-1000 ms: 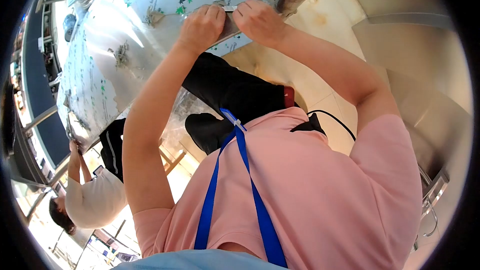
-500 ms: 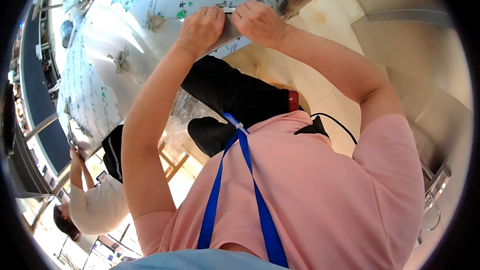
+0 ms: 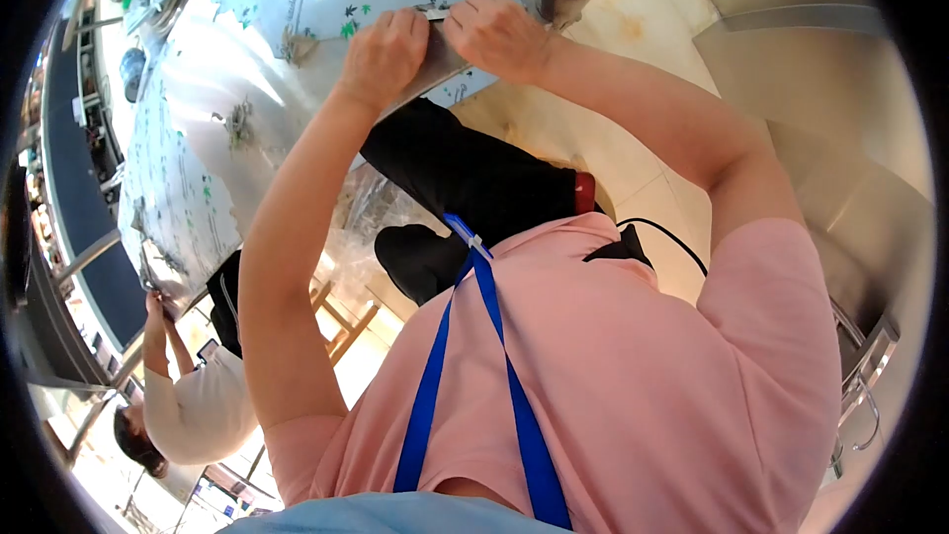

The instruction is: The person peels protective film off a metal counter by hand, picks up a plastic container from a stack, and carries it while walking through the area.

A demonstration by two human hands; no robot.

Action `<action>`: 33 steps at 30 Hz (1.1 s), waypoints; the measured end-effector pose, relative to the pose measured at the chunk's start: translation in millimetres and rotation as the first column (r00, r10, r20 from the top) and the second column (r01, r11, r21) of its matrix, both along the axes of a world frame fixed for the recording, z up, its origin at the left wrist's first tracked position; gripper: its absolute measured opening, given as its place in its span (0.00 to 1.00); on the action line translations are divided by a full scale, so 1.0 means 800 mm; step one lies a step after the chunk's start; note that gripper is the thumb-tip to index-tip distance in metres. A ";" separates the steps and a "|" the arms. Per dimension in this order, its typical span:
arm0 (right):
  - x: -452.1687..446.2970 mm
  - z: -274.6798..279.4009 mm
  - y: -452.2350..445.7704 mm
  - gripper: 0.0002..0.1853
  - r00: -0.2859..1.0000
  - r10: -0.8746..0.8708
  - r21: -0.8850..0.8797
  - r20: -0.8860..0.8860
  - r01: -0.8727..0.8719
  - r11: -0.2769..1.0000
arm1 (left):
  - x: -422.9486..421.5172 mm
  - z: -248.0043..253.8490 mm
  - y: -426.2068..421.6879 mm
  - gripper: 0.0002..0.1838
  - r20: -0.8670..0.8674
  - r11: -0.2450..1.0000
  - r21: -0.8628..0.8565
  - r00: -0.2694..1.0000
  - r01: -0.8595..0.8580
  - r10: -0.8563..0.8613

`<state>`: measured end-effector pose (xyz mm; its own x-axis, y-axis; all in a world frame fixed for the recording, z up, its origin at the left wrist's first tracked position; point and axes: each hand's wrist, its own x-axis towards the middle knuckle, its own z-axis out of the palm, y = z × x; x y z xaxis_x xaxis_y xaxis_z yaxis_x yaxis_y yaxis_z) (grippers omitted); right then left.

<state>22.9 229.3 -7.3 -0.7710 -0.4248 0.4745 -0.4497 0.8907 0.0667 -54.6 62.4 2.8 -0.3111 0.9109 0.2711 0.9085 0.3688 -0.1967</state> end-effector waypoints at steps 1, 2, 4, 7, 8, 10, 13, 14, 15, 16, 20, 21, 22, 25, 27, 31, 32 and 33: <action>0.001 0.001 0.000 0.06 1.000 -0.002 0.011 0.007 0.002 1.000 | 0.000 0.001 -0.001 0.03 0.023 1.000 0.001 1.000 -0.012 0.012; 0.002 0.003 0.000 0.06 1.000 -0.003 0.022 0.014 0.003 1.000 | -0.001 0.003 -0.001 0.03 0.046 1.000 0.001 0.999 -0.025 0.025; 0.003 0.005 0.004 0.07 1.000 0.020 0.023 0.009 -0.021 1.000 | -0.009 0.005 -0.005 0.04 0.208 0.981 0.196 0.977 -0.006 -0.036; 0.014 0.011 0.004 0.09 0.997 0.070 -0.016 -0.045 -0.071 0.997 | -0.011 0.015 -0.024 0.06 0.443 0.892 0.397 0.897 -0.215 0.019; 0.019 0.013 0.004 0.10 0.994 0.087 -0.034 -0.069 -0.090 0.995 | -0.011 0.021 -0.030 0.07 0.523 0.842 0.434 0.851 -0.321 0.055; 0.028 0.014 0.005 0.11 0.991 0.108 -0.053 -0.073 -0.112 0.992 | -0.018 0.024 -0.044 0.07 0.650 0.789 0.436 0.757 -0.434 0.057; 0.030 0.020 0.008 0.12 0.985 0.128 -0.061 -0.119 -0.136 0.989 | -0.025 0.028 -0.044 0.09 0.863 0.742 0.328 0.506 -0.584 0.017; 0.028 0.023 0.009 0.12 0.981 0.134 -0.063 -0.143 -0.144 0.988 | -0.027 0.033 -0.043 0.09 0.918 0.735 0.269 0.396 -0.622 -0.001; 0.024 0.028 0.010 0.12 0.968 0.165 -0.065 -0.189 -0.180 0.981 | -0.028 0.038 -0.043 0.11 0.964 0.789 0.180 0.265 -0.588 -0.023; 0.022 0.034 0.010 0.13 0.953 0.197 -0.067 -0.231 -0.218 0.974 | -0.025 0.051 -0.039 0.12 0.992 0.837 0.095 0.124 -0.539 -0.033; 0.014 0.050 0.010 0.13 0.884 0.322 -0.046 -0.338 -0.358 0.933 | -0.016 0.065 -0.035 0.16 0.974 0.931 -0.051 -0.225 -0.362 -0.034; 0.014 0.055 0.009 0.13 0.882 0.334 -0.060 -0.332 -0.373 0.926 | -0.023 0.061 -0.040 0.15 0.969 0.948 -0.046 -0.243 -0.314 -0.033; 0.016 0.060 0.007 0.13 0.879 0.345 -0.072 -0.328 -0.387 0.919 | -0.026 0.060 -0.048 0.14 0.986 0.916 -0.021 -0.162 -0.401 -0.048; 0.023 0.051 0.010 0.12 0.911 0.314 -0.119 -0.267 -0.354 0.928 | -0.040 0.067 -0.084 0.12 0.992 0.774 0.076 0.127 -0.629 0.006; 0.032 0.032 0.016 0.13 0.949 0.240 -0.147 -0.204 -0.272 0.951 | -0.057 0.078 -0.133 0.13 0.936 0.624 0.135 0.306 -0.770 0.175; 0.032 0.001 0.018 0.13 0.989 0.108 -0.174 -0.102 -0.125 0.977 | -0.068 0.069 -0.239 0.13 0.342 0.619 -0.043 0.570 -0.785 0.747; 0.032 -0.002 0.014 0.13 0.992 0.093 -0.179 -0.084 -0.107 0.978 | -0.067 0.054 -0.266 0.13 0.186 0.676 -0.030 0.661 -0.736 0.727; 0.029 -0.005 0.010 0.12 0.992 0.083 -0.173 -0.091 -0.097 0.980 | -0.066 0.046 -0.279 0.13 0.023 0.732 -0.025 0.731 -0.681 0.682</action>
